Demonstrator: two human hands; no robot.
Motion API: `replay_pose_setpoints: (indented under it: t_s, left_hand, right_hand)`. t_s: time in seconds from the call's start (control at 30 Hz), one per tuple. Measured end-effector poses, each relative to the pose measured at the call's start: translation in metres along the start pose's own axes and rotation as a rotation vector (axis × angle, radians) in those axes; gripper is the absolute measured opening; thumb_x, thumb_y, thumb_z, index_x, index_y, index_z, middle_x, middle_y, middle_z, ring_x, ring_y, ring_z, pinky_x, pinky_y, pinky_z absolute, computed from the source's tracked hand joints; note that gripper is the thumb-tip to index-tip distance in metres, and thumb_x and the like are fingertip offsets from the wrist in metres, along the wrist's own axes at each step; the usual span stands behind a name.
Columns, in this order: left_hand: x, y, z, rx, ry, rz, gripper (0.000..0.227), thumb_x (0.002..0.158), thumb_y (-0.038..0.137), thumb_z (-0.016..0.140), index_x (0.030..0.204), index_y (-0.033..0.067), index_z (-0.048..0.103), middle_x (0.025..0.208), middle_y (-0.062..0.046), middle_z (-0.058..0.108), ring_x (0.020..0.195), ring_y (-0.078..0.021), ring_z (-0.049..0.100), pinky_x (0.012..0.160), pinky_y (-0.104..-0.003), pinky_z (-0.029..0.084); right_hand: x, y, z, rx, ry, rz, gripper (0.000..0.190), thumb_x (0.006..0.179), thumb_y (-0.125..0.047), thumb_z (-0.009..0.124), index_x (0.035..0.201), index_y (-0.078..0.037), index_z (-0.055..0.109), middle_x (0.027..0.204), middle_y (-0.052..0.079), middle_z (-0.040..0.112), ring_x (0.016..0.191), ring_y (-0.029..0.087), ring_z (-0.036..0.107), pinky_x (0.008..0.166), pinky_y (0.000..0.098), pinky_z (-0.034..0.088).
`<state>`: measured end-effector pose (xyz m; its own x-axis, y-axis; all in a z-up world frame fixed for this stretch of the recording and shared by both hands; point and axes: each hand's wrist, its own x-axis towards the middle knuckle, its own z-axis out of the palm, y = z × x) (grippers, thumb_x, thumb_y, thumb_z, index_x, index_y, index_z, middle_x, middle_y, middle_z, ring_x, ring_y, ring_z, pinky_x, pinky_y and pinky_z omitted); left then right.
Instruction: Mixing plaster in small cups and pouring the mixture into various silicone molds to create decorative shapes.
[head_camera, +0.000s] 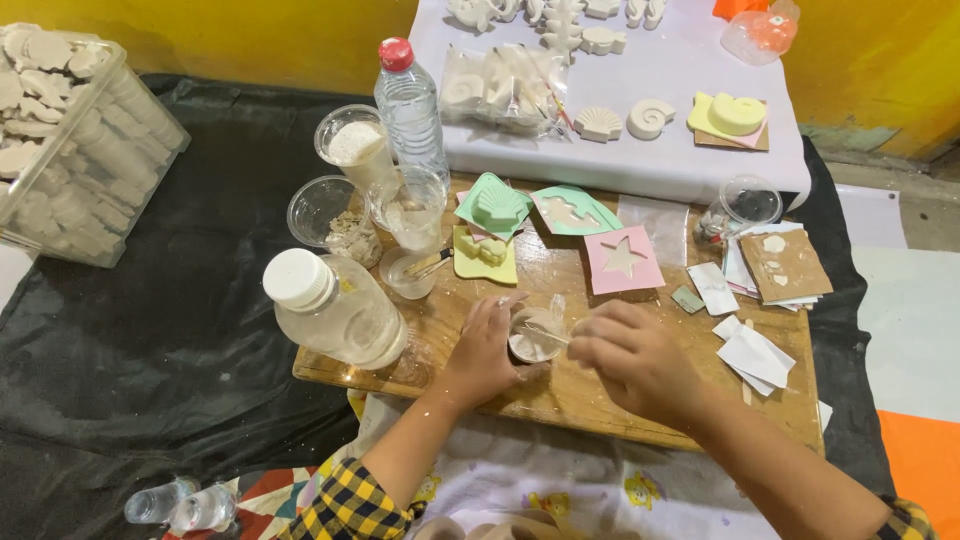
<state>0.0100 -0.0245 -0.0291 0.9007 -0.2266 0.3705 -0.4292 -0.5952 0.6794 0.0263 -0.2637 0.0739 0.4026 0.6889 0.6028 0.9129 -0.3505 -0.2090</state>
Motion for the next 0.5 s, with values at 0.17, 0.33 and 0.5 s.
replay_pose_setpoints:
  t_s: [0.17, 0.33, 0.5]
  left_hand:
    - [-0.002, -0.002, 0.002, 0.027, 0.016, 0.030, 0.106, 0.064, 0.067, 0.082, 0.142, 0.0056, 0.046, 0.129, -0.016, 0.059, 0.123, -0.0353, 0.054, 0.111, -0.051, 0.037]
    - [0.003, 0.003, 0.002, 0.016, 0.071, 0.004, 0.107, 0.061, 0.074, 0.079, 0.140, 0.0075, 0.050, 0.119, -0.015, 0.061, 0.119, -0.0364, 0.057, 0.109, -0.049, 0.039]
    - [0.001, -0.001, 0.016, -0.003, 0.228, 0.071, 0.106, 0.059, 0.071, 0.081, 0.141, 0.0113, 0.052, 0.114, -0.011, 0.062, 0.114, -0.0318, 0.060, 0.105, -0.044, 0.043]
  right_hand:
    - [0.014, 0.011, 0.000, 0.037, 0.104, 0.015, 0.013, 0.098, -0.016, 0.059, 0.094, -0.017, 0.072, 0.086, 0.001, 0.070, 0.083, 0.026, 0.066, 0.075, 0.0404, 0.055]
    - [0.089, 0.008, -0.016, 0.462, 0.374, 0.289, 0.031, 0.109, -0.015, 0.042, 0.090, -0.010, 0.067, 0.074, 0.003, 0.063, 0.068, 0.021, 0.058, 0.072, 0.0352, 0.052]
    - [0.167, 0.024, 0.009, 0.448, 0.440, 0.156, 0.031, 0.110, -0.012, 0.040, 0.099, -0.005, 0.068, 0.083, 0.008, 0.064, 0.079, 0.028, 0.061, 0.083, 0.0392, 0.052]
